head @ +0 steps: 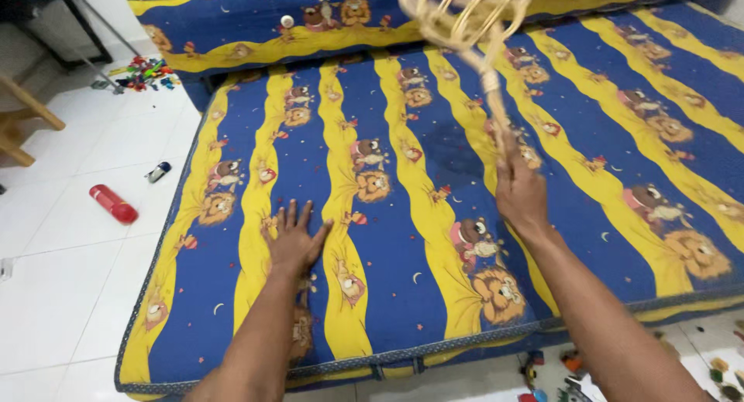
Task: The person uses a woven fly swatter to sweep debris off a mattress and then collects scattered toy pieces from the floor into a cardboard box. The person moves the mattress slightly to access the floor and continues gathering toys until the box is partially filled.
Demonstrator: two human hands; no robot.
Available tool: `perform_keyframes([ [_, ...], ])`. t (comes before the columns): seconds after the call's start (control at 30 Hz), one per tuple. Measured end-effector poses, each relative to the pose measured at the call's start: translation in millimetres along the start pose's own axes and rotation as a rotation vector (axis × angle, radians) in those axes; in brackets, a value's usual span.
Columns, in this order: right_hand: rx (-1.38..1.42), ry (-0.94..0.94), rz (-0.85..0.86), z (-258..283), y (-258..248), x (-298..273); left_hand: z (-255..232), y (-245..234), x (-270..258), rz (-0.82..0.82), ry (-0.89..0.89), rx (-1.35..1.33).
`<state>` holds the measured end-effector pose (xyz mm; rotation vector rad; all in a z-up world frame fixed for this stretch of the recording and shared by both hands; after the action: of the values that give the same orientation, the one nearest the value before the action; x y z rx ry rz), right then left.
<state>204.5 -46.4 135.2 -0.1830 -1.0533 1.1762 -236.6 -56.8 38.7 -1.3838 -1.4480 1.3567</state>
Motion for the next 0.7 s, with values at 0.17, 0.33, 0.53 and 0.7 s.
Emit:
perform_keyframes([
  [0.17,-0.257,0.374,0.559,-7.4,83.2,-15.0,48.5,3.4,9.2,-0.090,-0.071,0.024],
  [0.33,-0.274,0.487,0.764,-34.6,137.7,-31.7,57.2,16.6,14.7,-0.118,-0.057,0.060],
  [0.53,-0.399,0.412,0.714,-40.4,137.4,-21.0,51.7,12.4,14.6,-0.137,-0.043,0.076],
  [0.7,-0.409,0.398,0.720,-27.2,135.3,-26.8,51.4,14.8,11.9,-0.154,-0.044,0.080],
])
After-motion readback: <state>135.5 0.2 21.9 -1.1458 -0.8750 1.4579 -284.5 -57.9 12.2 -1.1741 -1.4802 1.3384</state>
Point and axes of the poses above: each hand's wrist, its own x-axis towards the middle knuckle, its own y-axis out of the palm, z = x × y, the point moved 4 cm from there along x, towards the middle knuckle, and after that the axes turned 7 degrees about z, right-handed, at the moved point
